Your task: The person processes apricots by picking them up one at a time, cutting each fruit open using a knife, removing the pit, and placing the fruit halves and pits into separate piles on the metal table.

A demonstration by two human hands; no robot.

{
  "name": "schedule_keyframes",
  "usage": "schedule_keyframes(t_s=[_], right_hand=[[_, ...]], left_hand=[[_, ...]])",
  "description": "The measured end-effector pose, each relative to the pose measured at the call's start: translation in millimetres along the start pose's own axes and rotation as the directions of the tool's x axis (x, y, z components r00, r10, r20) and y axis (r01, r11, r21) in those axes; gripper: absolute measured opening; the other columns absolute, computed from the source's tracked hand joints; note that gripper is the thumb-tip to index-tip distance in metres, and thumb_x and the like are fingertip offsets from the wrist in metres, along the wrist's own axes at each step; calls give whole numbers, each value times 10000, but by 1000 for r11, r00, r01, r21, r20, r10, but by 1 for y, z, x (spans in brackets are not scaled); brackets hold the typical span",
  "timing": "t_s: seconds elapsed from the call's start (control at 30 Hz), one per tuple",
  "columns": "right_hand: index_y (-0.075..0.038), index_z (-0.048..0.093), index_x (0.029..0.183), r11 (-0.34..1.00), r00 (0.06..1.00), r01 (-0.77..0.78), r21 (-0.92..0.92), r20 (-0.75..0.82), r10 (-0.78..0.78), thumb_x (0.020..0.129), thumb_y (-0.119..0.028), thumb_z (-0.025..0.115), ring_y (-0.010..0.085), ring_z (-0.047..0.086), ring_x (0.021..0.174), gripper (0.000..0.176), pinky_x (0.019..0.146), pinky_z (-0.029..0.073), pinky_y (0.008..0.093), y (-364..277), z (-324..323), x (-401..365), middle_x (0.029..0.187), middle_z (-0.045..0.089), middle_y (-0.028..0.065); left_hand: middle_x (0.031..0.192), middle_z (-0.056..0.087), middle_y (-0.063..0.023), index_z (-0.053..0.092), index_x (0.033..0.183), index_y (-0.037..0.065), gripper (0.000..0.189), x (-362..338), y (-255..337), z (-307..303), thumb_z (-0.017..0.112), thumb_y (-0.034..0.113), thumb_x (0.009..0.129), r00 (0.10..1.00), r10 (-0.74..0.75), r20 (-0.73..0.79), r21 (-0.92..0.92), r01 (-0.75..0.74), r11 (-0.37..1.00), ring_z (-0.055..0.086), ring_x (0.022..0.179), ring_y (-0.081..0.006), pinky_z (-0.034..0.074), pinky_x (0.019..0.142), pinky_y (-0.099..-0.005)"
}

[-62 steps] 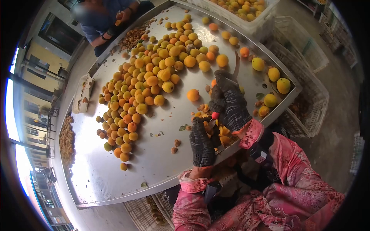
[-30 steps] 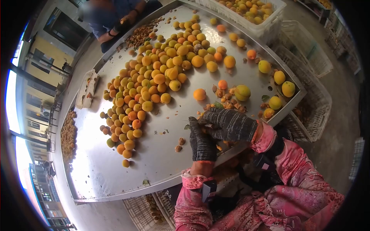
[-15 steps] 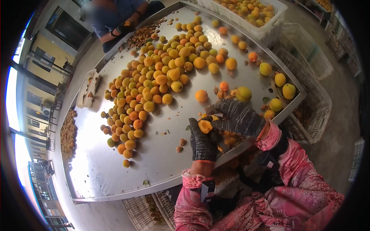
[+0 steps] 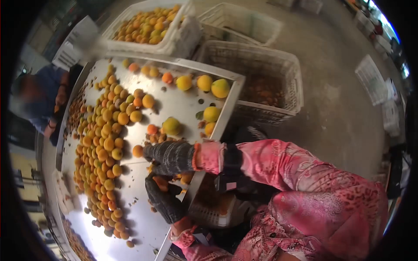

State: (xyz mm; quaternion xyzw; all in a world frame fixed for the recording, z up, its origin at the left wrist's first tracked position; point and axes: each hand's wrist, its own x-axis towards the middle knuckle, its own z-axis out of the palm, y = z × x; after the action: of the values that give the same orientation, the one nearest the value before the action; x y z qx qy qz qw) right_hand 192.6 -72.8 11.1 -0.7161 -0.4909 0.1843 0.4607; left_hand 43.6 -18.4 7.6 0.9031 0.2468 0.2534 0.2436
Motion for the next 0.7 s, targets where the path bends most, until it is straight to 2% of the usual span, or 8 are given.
schedule_keyframes(t_s=[0.1, 0.13, 0.2, 0.27, 0.33, 0.53, 0.6, 0.7], right_hand=[[-60, 539, 1011, 993, 999, -51, -108, 3, 52, 752, -254, 615, 326, 603, 709, 332, 636, 469, 422, 2, -8, -4, 787, 613, 146], [-60, 539, 1011, 995, 999, -33, -89, -8, 32, 752, -254, 615, 326, 603, 709, 332, 636, 469, 422, 18, -3, -5, 787, 613, 146], [-79, 548, 1036, 910, 852, 337, -242, -331, -404, 761, -239, 604, 326, 600, 700, 323, 630, 467, 424, 45, 24, -6, 782, 610, 147], [-74, 553, 1042, 948, 958, 245, -205, -98, -269, 786, -247, 589, 323, 598, 692, 311, 624, 470, 412, 44, 12, -8, 782, 609, 146], [-67, 563, 1019, 877, 889, 331, -348, -197, -413, 810, -246, 588, 318, 594, 685, 276, 621, 473, 395, 36, -1, -15, 781, 607, 142], [-106, 507, 1140, 980, 967, 198, -12, -160, -197, 850, -252, 536, 308, 595, 794, 325, 701, 469, 368, 30, -15, -1, 916, 614, 129], [-102, 484, 1163, 999, 978, 9, 45, -210, 0, 856, -284, 530, 335, 590, 797, 360, 703, 466, 393, 28, -28, 3, 874, 621, 148], [-45, 518, 1009, 997, 916, -59, -41, -400, 38, 851, -269, 557, 357, 588, 724, 277, 621, 460, 431, 18, -44, -3, 787, 602, 186]], left_hand=[[855, 564, -101, 479, 1133, 4, 442, -12, 33, -8, 563, -9, 700, 987, 156, 28, -99, -152, 983, 546, 732, -192, 445, 637, -300], [841, 562, -90, 488, 1124, 6, 367, -21, 43, -13, 550, 54, 765, 996, -79, 41, -401, 88, 912, 532, 715, -167, 433, 618, -284], [800, 553, -57, 518, 1098, 18, 304, -39, 65, -23, 476, 244, 900, 893, -386, 233, -707, 428, 563, 484, 648, -99, 387, 557, -237], [841, 582, -71, 543, 1075, 12, 285, -55, 52, -28, 535, 205, 865, 911, -255, 324, -505, 395, 767, 532, 659, -140, 433, 599, -265], [908, 607, -89, 565, 1048, 6, 275, -66, 36, -23, 589, 168, 827, 926, 59, 372, -315, 66, 947, 579, 728, -176, 467, 667, -300], [905, 627, -84, 577, 1074, 5, 313, -67, 46, -35, 635, 139, 797, 895, 25, 445, -136, 40, 990, 584, 799, -157, 469, 714, -294], [896, 628, -74, 566, 1101, 5, 316, -64, 44, -40, 619, 138, 819, 863, -221, 455, -292, 379, 878, 583, 787, -148, 468, 705, -271], [904, 626, -68, 555, 1115, 2, 304, -28, 50, -39, 591, 136, 845, 858, -403, 318, -430, 509, 745, 579, 709, -126, 471, 631, -235]])
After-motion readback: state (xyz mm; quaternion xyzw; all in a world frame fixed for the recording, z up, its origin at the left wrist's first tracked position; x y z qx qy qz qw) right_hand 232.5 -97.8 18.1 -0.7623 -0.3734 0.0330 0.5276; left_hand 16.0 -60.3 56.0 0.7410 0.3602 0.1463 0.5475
